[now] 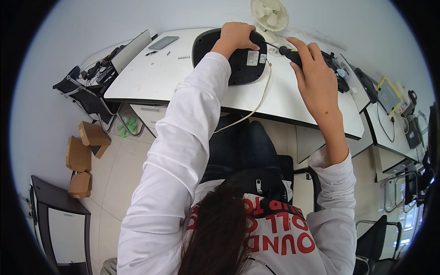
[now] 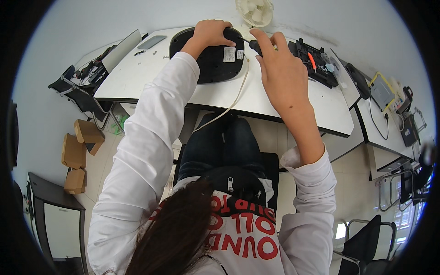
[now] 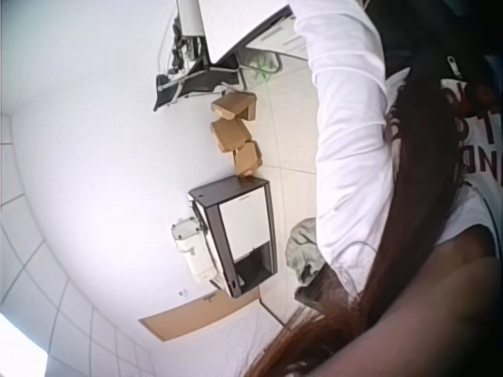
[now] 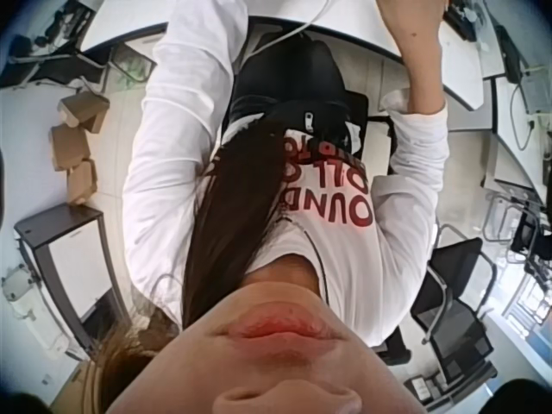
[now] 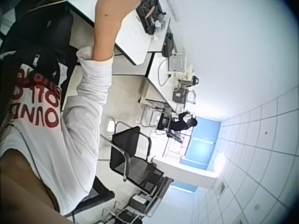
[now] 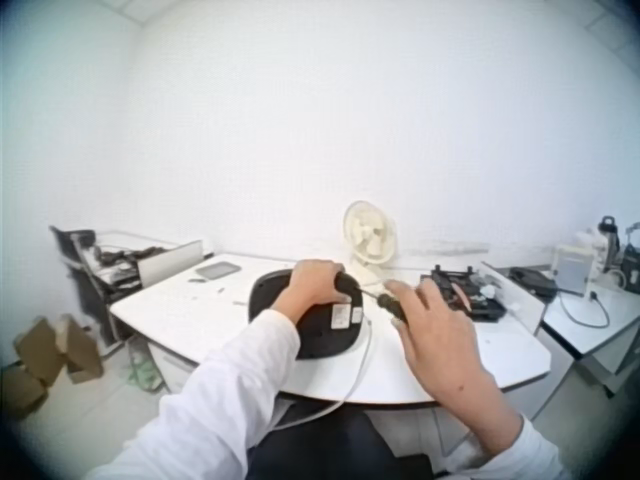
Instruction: The person uses a screwdriver to fasten screws into the underside of a black electronic device on a white desk. They repeatedly pick up screws, align them, and tighten them into place while adjusting the device's position.
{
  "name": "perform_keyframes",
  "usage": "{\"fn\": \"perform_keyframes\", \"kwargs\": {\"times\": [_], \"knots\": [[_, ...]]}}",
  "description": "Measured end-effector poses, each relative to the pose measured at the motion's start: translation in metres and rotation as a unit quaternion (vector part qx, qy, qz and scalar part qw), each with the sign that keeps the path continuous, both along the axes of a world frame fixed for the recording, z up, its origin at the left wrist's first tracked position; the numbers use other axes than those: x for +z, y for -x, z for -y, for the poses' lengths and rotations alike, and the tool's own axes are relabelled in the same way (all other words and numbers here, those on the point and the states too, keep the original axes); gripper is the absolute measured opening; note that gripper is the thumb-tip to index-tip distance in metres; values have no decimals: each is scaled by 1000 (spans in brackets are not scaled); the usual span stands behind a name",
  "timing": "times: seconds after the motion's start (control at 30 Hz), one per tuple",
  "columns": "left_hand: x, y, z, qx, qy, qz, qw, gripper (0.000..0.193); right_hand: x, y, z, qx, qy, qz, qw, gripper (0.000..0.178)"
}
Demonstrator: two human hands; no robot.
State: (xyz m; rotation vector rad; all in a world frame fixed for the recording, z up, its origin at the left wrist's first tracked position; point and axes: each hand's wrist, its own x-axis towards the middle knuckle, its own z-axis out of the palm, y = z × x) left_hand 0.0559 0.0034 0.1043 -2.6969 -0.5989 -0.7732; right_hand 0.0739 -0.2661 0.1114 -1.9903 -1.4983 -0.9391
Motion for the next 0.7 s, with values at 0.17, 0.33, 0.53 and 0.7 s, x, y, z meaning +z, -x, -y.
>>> {"fn": "perform_keyframes", "kwargs": {"times": [0.17,0.33,0.53,0.7], "knots": [[0,0,1,-3,2,8,1000,65,-3,-10,-6,-52,-8,-32,998,39],[1,0,1,4,3,9,1000,64,-10,-3,-1,51,-61,-14,997,49],[2,4,2,-13,8,6,1000,64,-3,5,0,43,-3,0,999,51],[2,7,3,-14,11,11,1000,63,-1,11,-3,21,-14,8,1000,46]]}}
